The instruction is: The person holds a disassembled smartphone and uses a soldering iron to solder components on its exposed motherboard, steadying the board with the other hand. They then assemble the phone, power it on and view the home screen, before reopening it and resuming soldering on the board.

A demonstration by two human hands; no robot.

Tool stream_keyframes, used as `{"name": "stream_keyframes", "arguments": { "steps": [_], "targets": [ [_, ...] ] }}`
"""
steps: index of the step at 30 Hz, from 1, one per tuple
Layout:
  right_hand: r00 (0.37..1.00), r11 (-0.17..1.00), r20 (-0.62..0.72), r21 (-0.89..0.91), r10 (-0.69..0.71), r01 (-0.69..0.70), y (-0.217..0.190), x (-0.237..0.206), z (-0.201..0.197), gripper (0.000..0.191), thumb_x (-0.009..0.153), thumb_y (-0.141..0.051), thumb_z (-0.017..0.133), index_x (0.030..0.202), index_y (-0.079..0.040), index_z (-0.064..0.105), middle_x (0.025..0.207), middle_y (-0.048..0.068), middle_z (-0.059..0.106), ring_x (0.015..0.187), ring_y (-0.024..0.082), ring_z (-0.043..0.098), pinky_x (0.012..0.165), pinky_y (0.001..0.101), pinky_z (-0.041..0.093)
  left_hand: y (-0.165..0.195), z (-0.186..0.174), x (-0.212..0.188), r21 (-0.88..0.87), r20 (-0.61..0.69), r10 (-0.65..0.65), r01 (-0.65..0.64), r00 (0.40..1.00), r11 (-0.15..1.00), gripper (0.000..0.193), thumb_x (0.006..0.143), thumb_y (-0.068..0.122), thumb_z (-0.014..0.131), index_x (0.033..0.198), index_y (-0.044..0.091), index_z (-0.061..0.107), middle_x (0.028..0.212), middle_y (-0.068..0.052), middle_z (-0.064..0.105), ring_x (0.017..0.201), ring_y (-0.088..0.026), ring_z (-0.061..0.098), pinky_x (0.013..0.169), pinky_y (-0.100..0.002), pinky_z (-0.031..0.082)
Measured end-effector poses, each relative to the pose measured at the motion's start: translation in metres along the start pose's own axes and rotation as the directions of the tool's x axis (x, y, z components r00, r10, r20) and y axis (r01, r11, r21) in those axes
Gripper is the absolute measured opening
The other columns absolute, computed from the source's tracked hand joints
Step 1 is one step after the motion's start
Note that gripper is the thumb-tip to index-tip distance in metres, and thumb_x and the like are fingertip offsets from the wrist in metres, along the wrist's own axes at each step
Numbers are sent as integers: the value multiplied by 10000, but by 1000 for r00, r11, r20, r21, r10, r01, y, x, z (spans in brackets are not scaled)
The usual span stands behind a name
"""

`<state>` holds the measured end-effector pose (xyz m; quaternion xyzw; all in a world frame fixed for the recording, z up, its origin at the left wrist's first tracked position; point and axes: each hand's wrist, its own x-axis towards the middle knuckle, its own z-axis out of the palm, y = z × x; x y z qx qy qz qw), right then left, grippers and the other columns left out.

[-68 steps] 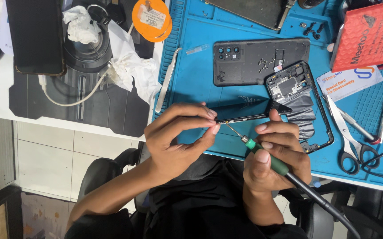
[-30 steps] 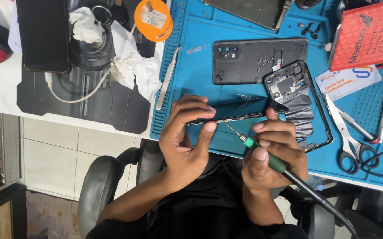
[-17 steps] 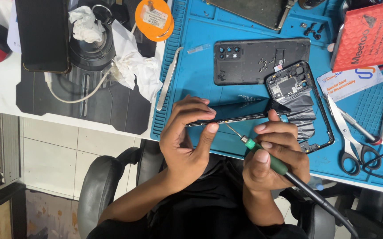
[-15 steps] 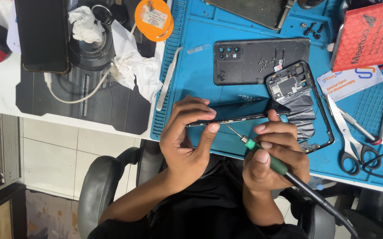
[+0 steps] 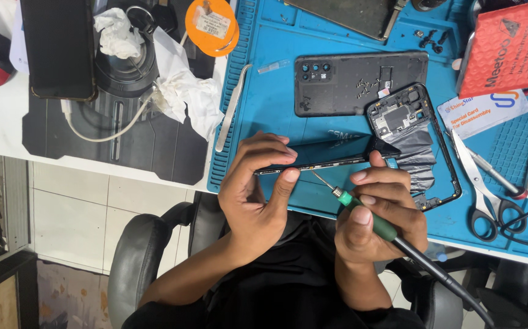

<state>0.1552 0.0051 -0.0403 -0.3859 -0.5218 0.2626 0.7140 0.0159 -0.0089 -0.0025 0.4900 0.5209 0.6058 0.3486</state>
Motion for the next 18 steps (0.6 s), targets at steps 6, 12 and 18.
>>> {"name": "stream_keyframes", "arguments": {
  "steps": [6,12,18],
  "targets": [
    [1000,1000,8,-7,11,-11,0,-1,-1,411,1036,-316,717,950,-6,461,839,175,620,873,262,683,1071,493,592,-1,-1,1,1,3,28,-28,1000,1000,102,1063,21,698,1153,34,650,1128,-72,676,1178,-213,648,1150,-362,479],
    [1000,1000,-9,18,7,-7,-1,4,0,427,1020,-323,731,961,-2,455,848,184,615,868,268,683,1060,506,592,3,-17,7,28,138,-15,12,990,1000,106,1090,52,624,1191,24,642,1162,-93,698,1251,-235,651,1282,-431,360],
    [988,994,150,-102,-32,48,-25,37,-7,346,1075,-305,675,1086,-22,476,905,147,654,964,277,707,1094,474,535,0,-24,16,-19,180,-12,16,984,1000,63,1065,41,698,1121,36,670,1136,-76,689,1224,-216,684,1242,-407,426]
  ]
}}
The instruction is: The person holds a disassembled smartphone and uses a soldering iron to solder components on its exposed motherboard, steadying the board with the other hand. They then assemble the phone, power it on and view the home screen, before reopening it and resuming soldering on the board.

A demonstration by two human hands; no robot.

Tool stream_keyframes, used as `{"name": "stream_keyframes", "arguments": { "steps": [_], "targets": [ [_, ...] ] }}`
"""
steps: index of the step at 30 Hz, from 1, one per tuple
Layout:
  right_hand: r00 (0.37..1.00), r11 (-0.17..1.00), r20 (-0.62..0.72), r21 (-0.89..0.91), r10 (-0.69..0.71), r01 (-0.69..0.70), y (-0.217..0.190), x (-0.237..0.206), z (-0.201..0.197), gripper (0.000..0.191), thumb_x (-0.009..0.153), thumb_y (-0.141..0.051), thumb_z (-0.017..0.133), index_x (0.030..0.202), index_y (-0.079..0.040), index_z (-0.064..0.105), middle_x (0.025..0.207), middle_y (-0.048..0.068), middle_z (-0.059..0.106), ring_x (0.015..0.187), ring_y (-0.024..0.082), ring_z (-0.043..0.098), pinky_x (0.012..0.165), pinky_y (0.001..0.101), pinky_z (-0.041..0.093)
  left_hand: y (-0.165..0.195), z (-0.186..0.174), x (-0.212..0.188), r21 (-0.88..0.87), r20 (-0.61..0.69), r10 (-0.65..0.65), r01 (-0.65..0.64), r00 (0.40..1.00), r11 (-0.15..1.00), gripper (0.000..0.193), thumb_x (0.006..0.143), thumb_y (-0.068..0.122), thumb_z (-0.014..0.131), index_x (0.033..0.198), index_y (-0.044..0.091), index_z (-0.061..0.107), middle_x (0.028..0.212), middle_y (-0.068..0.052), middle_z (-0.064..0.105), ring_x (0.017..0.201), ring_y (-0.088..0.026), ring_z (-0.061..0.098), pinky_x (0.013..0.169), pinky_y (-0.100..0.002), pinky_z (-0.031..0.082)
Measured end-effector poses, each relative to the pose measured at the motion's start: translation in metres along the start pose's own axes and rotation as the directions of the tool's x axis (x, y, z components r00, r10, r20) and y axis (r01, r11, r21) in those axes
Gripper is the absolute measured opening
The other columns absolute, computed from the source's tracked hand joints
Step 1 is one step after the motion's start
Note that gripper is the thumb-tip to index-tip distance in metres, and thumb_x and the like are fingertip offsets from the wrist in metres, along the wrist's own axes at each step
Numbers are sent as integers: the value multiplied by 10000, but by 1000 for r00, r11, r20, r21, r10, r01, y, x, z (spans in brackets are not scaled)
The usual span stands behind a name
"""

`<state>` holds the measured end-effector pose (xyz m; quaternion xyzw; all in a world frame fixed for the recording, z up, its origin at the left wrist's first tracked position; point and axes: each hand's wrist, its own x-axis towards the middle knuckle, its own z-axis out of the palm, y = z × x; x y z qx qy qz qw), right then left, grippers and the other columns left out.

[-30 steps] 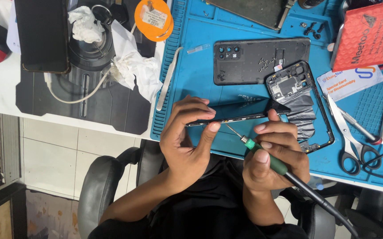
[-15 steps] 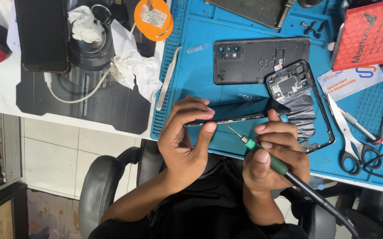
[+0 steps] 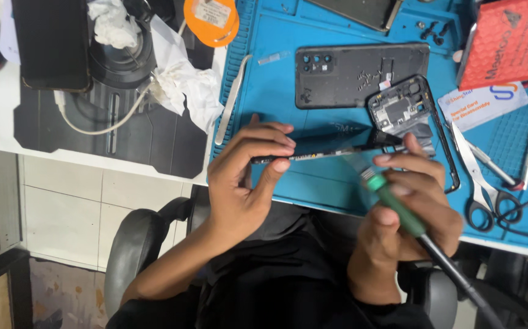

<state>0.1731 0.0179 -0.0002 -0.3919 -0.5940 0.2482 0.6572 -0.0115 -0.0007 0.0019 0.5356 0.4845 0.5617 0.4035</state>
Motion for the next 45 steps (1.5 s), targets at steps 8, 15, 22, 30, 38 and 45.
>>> {"name": "stream_keyframes", "arguments": {
  "steps": [8,15,22,30,38,45],
  "targets": [
    [914,817,406,-523,-10,242,-13,59,0,262,844,47,831,1072,13,707,1021,153,744,989,345,696,883,408,541,-4,-1,29,-81,25,-82,84,996,993,89,1043,14,679,1131,4,681,1207,-126,708,1153,-204,690,1029,-297,543],
    [892,855,452,-468,14,223,3,70,6,330,879,112,868,1130,-19,698,1081,106,737,973,267,675,807,331,525,-2,-12,31,565,97,398,-380,912,733,247,875,185,834,1040,47,714,1137,-116,547,1124,-317,513,993,-476,462],
    [893,869,450,-437,-12,232,11,64,4,349,882,133,862,1147,-10,684,1102,117,735,1001,270,680,862,352,540,-11,-17,17,650,443,292,-528,848,547,208,893,130,788,1090,71,754,1264,-74,531,1219,-286,503,981,-484,402],
    [897,889,442,-414,8,196,18,59,1,289,947,105,871,1131,-12,680,1111,105,749,1044,245,707,871,314,561,-9,-10,17,747,462,218,-510,860,427,232,858,97,780,1079,25,762,1257,-94,507,1183,-293,476,901,-473,409],
    [901,901,433,-394,11,179,22,54,0,283,946,103,876,1123,-10,685,1106,106,750,1046,240,706,901,317,562,-8,5,16,824,425,194,-466,884,321,159,884,51,751,1023,-14,709,1158,-87,542,1084,-257,522,825,-408,424],
    [901,897,435,-401,7,187,21,54,1,276,939,85,886,1110,-5,689,1095,110,749,1020,245,684,870,323,550,-7,12,20,842,537,112,-540,836,-6,121,876,50,703,989,8,686,1162,-87,563,1151,-248,550,856,-352,455]
  ]
}}
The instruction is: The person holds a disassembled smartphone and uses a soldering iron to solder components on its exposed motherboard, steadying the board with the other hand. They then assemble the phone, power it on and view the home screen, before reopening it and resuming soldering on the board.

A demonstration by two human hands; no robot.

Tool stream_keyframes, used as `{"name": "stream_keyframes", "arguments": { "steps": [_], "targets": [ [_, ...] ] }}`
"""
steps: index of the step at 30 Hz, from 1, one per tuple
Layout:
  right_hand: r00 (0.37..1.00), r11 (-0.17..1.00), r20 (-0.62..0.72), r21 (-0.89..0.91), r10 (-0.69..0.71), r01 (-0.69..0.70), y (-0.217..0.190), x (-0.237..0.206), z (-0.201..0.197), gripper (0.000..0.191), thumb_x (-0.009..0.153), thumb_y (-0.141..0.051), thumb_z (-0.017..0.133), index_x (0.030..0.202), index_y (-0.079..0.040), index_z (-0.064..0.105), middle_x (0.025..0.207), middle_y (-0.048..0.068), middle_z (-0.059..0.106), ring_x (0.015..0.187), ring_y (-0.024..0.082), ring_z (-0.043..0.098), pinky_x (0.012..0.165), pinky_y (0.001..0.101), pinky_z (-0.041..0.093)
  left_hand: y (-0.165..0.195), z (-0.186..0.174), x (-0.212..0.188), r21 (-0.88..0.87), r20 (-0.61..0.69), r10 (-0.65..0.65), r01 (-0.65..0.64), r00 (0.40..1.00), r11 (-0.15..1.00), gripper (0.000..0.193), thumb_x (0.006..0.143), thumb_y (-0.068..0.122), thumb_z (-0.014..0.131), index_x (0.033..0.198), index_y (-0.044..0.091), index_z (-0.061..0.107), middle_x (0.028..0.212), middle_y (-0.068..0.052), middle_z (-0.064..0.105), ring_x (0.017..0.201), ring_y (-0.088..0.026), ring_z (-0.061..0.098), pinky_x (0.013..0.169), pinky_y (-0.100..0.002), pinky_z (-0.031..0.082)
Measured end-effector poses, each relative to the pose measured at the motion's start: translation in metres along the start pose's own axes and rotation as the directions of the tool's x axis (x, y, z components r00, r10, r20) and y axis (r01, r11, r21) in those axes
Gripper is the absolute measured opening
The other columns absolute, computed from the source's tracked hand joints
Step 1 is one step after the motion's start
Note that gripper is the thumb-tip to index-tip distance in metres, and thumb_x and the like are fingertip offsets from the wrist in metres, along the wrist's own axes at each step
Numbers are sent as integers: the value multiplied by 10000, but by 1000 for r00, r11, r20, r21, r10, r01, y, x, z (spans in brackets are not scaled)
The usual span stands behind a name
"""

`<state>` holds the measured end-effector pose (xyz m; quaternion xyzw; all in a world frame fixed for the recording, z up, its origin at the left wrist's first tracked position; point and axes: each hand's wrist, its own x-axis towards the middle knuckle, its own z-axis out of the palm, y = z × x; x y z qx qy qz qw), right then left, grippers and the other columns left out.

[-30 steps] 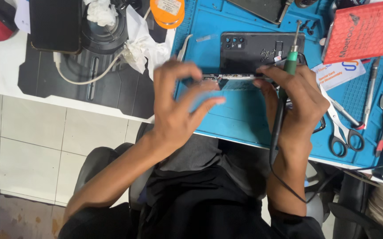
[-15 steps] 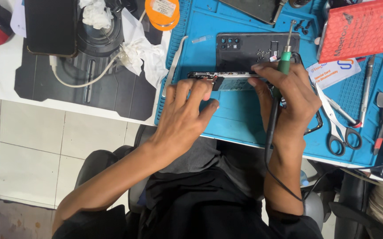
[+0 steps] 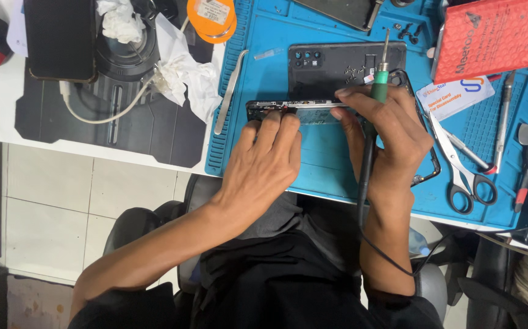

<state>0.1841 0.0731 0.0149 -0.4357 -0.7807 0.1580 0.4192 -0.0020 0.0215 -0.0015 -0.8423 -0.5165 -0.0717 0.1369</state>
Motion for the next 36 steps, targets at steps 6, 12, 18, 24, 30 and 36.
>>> {"name": "stream_keyframes", "arguments": {
  "steps": [6,12,18,24,30,36],
  "targets": [
    [1000,1000,-12,7,-10,10,1,-1,1,282,939,71,888,1120,-10,687,1093,105,748,1036,245,699,894,324,558,-17,-20,2,-421,-203,-211,110,956,900,234,896,48,759,1105,108,675,1217,-87,493,1171,-314,500,984,-452,442],
    [1000,1000,-5,4,17,-17,-5,-1,-1,288,931,69,892,1120,-8,688,1090,115,743,1043,245,707,886,321,562,-54,-28,20,-785,-81,-263,101,962,611,169,965,80,806,1062,78,667,1216,-109,471,1220,-299,539,1035,-456,434],
    [1000,1000,-22,-3,-15,15,-14,6,-2,321,842,98,870,1077,18,667,1045,134,730,1028,288,700,899,371,562,-70,-28,32,-905,49,-197,127,979,406,105,983,89,794,1032,48,711,1109,-71,517,1052,-220,619,893,-351,511],
    [1000,1000,-22,-6,13,-13,-23,10,-4,321,832,98,868,1070,26,664,1048,137,734,1035,293,703,919,374,564,-74,-29,33,-922,127,-198,189,972,338,83,1004,124,789,1037,67,737,1120,-60,533,970,-158,673,846,-312,542],
    [999,1000,-37,6,8,-8,-23,9,-4,313,836,84,876,1063,31,667,1044,142,735,1025,290,706,906,366,564,-77,-35,33,-908,168,-203,232,965,348,59,977,105,798,1007,67,765,1085,-53,551,845,-132,678,727,-285,530],
    [1000,1000,-25,8,16,-16,-24,9,-4,305,848,78,877,1069,30,671,1052,142,740,1030,282,709,861,333,561,-80,-41,39,-933,163,-192,214,968,288,82,1010,86,778,1090,74,763,1113,-28,599,893,-95,738,805,-262,589]
  ]
}}
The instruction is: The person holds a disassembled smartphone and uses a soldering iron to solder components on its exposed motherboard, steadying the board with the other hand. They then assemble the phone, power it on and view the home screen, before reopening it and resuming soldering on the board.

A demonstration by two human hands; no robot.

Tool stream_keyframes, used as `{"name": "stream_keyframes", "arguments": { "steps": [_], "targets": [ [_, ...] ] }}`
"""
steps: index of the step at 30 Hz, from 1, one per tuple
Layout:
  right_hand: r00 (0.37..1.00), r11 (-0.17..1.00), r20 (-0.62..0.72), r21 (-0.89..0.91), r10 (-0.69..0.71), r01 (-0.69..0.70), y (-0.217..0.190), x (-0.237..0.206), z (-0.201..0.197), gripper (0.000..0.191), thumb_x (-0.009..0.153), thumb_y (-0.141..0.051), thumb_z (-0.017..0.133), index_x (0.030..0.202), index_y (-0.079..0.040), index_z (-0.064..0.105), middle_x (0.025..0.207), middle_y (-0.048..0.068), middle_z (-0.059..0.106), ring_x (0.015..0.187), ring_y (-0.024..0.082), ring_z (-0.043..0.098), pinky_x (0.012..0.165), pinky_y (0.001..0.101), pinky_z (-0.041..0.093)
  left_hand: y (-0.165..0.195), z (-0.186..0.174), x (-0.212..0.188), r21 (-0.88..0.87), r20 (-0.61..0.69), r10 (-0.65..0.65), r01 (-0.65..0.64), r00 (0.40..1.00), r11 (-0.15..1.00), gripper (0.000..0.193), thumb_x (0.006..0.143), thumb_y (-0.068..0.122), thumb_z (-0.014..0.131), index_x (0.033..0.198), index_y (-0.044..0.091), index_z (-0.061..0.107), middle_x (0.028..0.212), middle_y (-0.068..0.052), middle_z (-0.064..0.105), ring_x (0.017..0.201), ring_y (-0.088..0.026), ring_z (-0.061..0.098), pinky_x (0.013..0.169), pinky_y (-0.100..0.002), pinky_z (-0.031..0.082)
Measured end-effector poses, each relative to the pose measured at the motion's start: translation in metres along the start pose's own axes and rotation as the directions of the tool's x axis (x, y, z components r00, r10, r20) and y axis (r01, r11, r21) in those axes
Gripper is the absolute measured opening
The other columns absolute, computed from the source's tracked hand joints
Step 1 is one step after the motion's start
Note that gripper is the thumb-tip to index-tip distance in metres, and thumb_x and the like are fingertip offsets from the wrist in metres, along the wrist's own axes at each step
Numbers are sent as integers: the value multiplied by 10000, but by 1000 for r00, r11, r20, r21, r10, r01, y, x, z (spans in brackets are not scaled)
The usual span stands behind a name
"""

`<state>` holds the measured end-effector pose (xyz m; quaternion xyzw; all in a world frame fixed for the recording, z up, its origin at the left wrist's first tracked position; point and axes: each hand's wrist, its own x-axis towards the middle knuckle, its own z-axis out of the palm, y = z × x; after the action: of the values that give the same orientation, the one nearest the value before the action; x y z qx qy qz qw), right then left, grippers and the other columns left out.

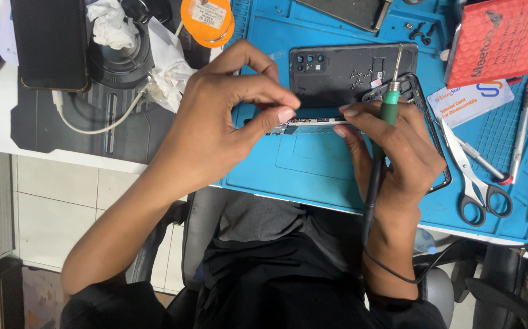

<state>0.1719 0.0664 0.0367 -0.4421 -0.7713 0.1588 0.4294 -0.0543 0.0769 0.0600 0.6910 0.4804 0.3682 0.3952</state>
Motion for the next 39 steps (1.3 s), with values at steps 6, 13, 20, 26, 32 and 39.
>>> {"name": "stream_keyframes", "arguments": {
  "steps": [6,13,20,26,32,39],
  "targets": [
    [1000,1000,2,15,6,-6,1,0,-1,300,845,73,872,1061,34,667,1045,149,735,1019,284,712,897,355,569,1,-9,-2,147,68,237,-245,969,958,171,960,11,805,1121,46,760,1217,-64,618,936,-158,744,784,-262,611],
    [1000,1000,-11,30,-2,3,1,-1,1,303,858,95,866,1063,34,652,1043,158,736,999,286,710,887,343,572,-14,-20,-15,359,-38,323,-289,946,888,163,958,-24,764,1110,-23,704,1209,-117,606,1040,-248,723,868,-335,632],
    [999,993,11,111,39,-40,-4,-5,-5,266,866,144,826,1043,50,651,1006,173,733,967,283,728,814,311,570,-42,-11,-25,768,-149,178,0,973,641,291,887,247,872,1014,18,746,971,-68,618,911,-259,622,694,-404,538],
    [988,965,12,213,156,-155,-7,-17,-11,199,929,138,782,1045,55,643,1014,200,708,950,269,748,814,288,603,-36,5,-17,806,-190,162,59,968,590,203,908,181,838,960,45,697,1013,-61,636,1008,-263,611,724,-391,531],
    [976,941,57,257,212,-220,6,-25,-18,165,950,116,771,1040,59,645,1007,186,718,954,250,756,799,268,598,-11,-13,-9,701,-109,361,-186,926,689,161,881,81,795,914,23,648,977,-63,706,1055,-260,624,885,-481,421],
    [979,956,77,213,190,-203,17,-30,-20,217,938,66,838,1072,57,668,1030,185,733,953,245,758,835,279,590,-9,-8,-5,256,-3,344,-332,939,908,285,943,-45,722,1214,-32,636,1009,-100,675,906,-212,689,754,-345,581]
  ]
}}
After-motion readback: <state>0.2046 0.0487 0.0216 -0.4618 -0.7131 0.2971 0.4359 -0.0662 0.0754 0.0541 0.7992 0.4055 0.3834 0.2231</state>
